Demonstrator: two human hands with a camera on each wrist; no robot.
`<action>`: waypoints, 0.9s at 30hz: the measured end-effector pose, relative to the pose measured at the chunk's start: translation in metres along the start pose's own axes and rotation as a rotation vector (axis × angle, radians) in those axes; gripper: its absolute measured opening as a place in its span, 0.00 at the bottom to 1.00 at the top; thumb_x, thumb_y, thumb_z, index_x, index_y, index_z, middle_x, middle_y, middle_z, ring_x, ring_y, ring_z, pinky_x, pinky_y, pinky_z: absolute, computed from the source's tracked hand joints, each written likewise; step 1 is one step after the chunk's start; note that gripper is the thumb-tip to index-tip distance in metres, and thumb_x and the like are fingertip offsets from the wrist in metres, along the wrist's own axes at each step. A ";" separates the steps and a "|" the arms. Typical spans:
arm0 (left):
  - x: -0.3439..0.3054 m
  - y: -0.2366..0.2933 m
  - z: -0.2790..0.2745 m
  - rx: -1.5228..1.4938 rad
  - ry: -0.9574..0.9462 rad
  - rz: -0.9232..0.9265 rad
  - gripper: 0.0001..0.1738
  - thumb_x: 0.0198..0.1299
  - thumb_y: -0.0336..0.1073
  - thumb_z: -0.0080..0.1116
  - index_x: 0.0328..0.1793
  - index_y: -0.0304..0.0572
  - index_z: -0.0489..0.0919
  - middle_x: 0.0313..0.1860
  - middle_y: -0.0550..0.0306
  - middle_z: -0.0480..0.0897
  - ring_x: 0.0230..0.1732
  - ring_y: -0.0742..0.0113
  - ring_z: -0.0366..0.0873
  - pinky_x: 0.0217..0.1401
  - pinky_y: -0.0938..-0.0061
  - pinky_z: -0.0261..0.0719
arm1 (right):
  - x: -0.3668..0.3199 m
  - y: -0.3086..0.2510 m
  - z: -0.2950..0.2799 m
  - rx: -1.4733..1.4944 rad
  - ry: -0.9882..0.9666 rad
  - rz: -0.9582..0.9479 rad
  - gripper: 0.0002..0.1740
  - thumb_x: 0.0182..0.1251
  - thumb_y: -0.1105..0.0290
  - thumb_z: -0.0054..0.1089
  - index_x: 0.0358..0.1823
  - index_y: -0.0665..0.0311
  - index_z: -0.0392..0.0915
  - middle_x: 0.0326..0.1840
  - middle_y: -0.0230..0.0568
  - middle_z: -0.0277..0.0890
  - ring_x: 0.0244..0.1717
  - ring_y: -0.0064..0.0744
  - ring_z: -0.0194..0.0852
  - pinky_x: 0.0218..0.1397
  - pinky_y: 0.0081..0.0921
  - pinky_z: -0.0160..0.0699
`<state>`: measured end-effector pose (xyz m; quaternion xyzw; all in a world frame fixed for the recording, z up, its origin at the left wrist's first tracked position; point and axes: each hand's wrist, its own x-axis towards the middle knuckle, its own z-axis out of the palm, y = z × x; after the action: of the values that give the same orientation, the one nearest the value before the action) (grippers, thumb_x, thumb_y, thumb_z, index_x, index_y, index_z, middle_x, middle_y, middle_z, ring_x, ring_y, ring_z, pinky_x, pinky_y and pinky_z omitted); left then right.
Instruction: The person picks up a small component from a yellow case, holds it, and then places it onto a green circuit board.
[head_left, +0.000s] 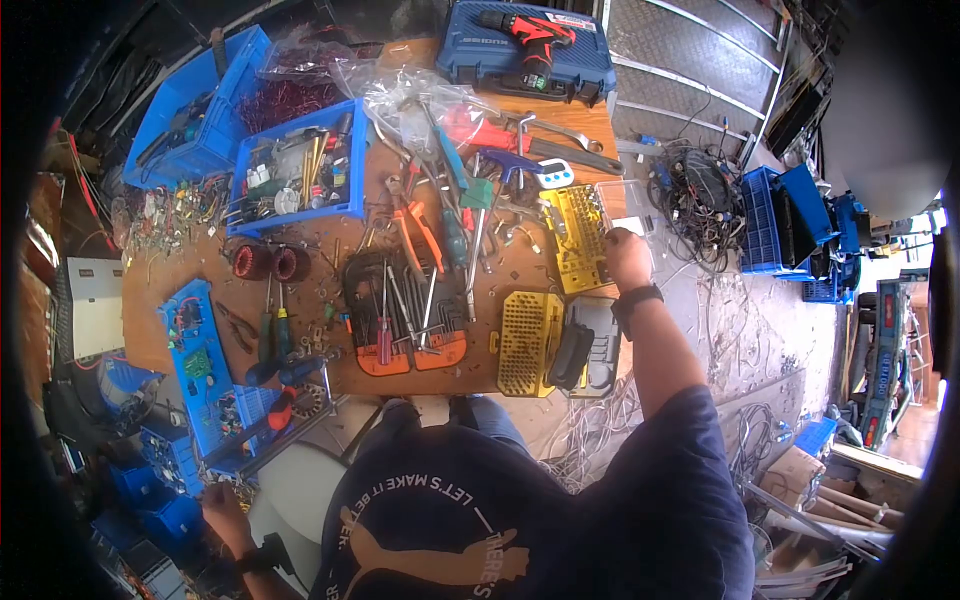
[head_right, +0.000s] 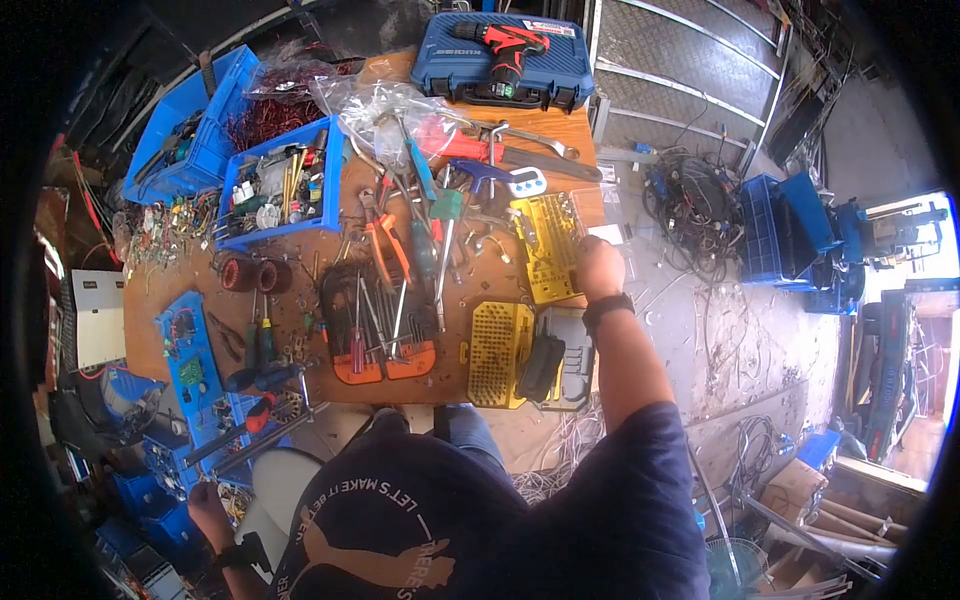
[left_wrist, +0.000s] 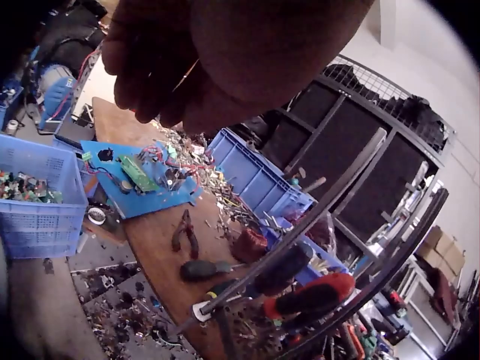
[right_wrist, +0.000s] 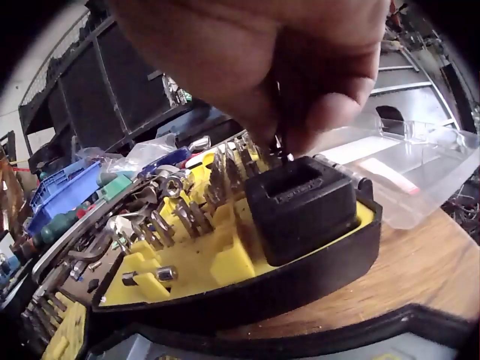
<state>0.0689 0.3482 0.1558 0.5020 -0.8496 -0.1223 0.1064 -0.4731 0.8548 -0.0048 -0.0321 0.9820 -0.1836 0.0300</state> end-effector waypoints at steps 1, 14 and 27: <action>0.000 -0.001 0.001 0.013 -0.005 0.004 0.07 0.54 0.28 0.57 0.33 0.27 0.78 0.23 0.51 0.79 0.24 0.71 0.71 0.29 0.73 0.70 | 0.001 0.001 0.001 0.001 -0.018 0.018 0.14 0.61 0.62 0.45 0.29 0.61 0.78 0.31 0.54 0.78 0.35 0.56 0.78 0.38 0.46 0.76; -0.002 0.003 0.007 0.006 0.010 0.054 0.07 0.55 0.28 0.55 0.33 0.28 0.78 0.23 0.50 0.78 0.24 0.70 0.71 0.29 0.72 0.70 | 0.012 0.004 0.005 -0.078 -0.098 -0.005 0.14 0.60 0.62 0.50 0.31 0.64 0.81 0.28 0.54 0.78 0.32 0.53 0.79 0.40 0.43 0.77; -0.001 -0.011 0.014 0.047 0.015 0.030 0.09 0.56 0.31 0.54 0.32 0.29 0.78 0.24 0.48 0.79 0.26 0.63 0.75 0.31 0.69 0.72 | 0.013 -0.012 -0.006 0.073 -0.077 0.137 0.15 0.52 0.62 0.57 0.36 0.63 0.82 0.32 0.53 0.80 0.36 0.50 0.80 0.42 0.39 0.78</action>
<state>0.0742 0.3460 0.1394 0.4923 -0.8589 -0.0972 0.1029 -0.4854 0.8449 0.0044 0.0294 0.9727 -0.2154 0.0813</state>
